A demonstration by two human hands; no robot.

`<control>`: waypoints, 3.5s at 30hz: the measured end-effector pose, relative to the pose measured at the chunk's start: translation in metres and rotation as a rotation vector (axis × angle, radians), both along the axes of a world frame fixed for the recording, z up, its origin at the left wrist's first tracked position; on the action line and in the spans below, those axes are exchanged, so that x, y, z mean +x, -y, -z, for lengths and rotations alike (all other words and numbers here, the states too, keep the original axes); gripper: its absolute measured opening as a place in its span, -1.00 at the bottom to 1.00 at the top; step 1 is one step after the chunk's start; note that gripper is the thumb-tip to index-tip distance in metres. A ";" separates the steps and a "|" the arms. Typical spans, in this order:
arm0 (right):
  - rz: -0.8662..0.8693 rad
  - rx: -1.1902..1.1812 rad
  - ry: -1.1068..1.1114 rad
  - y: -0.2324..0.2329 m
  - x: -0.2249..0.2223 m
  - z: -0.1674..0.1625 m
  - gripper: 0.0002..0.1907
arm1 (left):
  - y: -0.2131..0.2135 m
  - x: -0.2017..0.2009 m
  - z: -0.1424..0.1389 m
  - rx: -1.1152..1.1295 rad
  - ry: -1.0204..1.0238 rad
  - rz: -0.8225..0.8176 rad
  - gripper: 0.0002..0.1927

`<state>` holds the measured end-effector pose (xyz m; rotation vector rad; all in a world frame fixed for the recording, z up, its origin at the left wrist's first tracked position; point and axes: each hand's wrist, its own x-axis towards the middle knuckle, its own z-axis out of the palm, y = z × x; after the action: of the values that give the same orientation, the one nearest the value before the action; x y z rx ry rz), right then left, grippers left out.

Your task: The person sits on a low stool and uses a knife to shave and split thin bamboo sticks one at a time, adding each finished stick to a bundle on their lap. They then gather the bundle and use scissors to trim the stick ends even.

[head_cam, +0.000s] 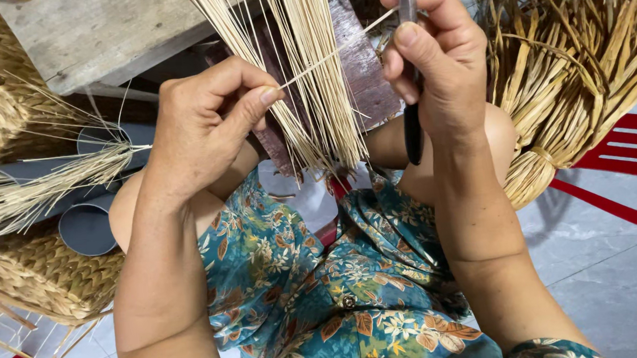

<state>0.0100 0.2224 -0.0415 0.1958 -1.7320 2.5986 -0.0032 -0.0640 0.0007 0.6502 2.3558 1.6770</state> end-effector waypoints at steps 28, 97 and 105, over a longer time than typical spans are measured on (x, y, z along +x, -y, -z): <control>0.087 -0.086 -0.003 -0.017 -0.007 -0.008 -0.80 | -0.001 0.000 0.003 0.008 -0.029 -0.038 -0.91; -0.158 0.061 0.069 0.045 0.049 -0.023 -0.70 | -0.014 -0.004 0.059 -0.309 -0.584 -0.334 -0.79; -0.125 0.112 0.049 0.046 0.058 -0.024 -0.63 | 0.015 0.005 0.055 -0.337 -0.686 -0.483 -0.78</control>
<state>0.0685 0.1760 -0.0175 0.2510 -1.9443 2.6134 0.0017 -0.0786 -0.0545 0.7107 3.4127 1.2601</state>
